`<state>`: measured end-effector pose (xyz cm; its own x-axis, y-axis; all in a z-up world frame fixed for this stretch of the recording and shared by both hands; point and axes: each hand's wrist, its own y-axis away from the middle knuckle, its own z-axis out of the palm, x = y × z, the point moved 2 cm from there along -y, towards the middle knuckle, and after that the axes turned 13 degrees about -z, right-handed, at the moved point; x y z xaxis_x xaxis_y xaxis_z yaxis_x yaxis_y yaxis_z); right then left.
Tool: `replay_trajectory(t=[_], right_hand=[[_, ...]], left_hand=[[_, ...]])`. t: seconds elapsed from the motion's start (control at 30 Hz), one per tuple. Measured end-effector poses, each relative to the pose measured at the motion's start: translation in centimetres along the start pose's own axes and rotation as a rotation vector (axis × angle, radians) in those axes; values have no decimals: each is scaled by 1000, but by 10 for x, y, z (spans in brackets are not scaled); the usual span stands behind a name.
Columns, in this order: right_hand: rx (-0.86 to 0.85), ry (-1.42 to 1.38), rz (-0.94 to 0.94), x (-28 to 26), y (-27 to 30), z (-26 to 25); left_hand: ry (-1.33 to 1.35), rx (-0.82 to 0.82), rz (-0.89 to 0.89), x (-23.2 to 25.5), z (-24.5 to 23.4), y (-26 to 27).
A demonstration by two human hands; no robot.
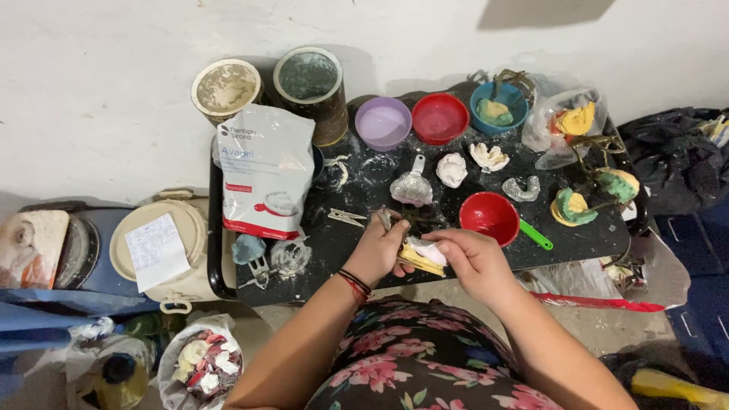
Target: Preparing dental models by mixing plaster and filling impression molds
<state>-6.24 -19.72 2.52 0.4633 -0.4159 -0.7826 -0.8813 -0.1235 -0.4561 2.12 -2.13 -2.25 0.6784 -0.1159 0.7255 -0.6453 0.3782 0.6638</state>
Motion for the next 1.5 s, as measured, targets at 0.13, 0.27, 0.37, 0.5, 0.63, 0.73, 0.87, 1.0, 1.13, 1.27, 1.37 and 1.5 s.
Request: replay_trajectory(t=[0.13, 0.27, 0.37, 0.5, 0.63, 0.73, 0.87, 1.0, 1.13, 1.27, 1.37, 1.5], right_hand=[[34, -8, 69, 18, 5, -18], [447, -294, 378, 74, 12, -77], [646, -583, 428, 33, -7, -98], [711, -881, 577, 23, -4, -106], [791, -972, 558, 33, 11, -107], [759, -1056, 444, 18, 13, -112], [810, -1029, 435, 14, 20, -119], [751, -1073, 370, 5, 17, -117], [824, -1092, 472, 14, 16, -112], [865, -981, 632, 35, 16, -105], [764, -937, 631, 33, 5, -98], [482, -878, 615, 27, -17, -84]], left_hand=[[-46, 1, 1, 5, 8, 16], [-370, -24, 259, 6, 11, 48], [-328, 109, 284, -8, -14, 18], [-283, 219, 383, -6, -40, 9], [-334, 249, 214, -5, -51, 14], [-313, 340, 125, -16, -65, 15], [-320, 285, 232, -39, -91, -6], [-444, 302, 147, -18, -96, 9], [-444, 380, 220, -16, -122, 2], [-597, 418, 196, -6, -130, 8], [-921, 599, 385, -3, -124, 16], [-894, 567, 656, 30, -36, 53]])
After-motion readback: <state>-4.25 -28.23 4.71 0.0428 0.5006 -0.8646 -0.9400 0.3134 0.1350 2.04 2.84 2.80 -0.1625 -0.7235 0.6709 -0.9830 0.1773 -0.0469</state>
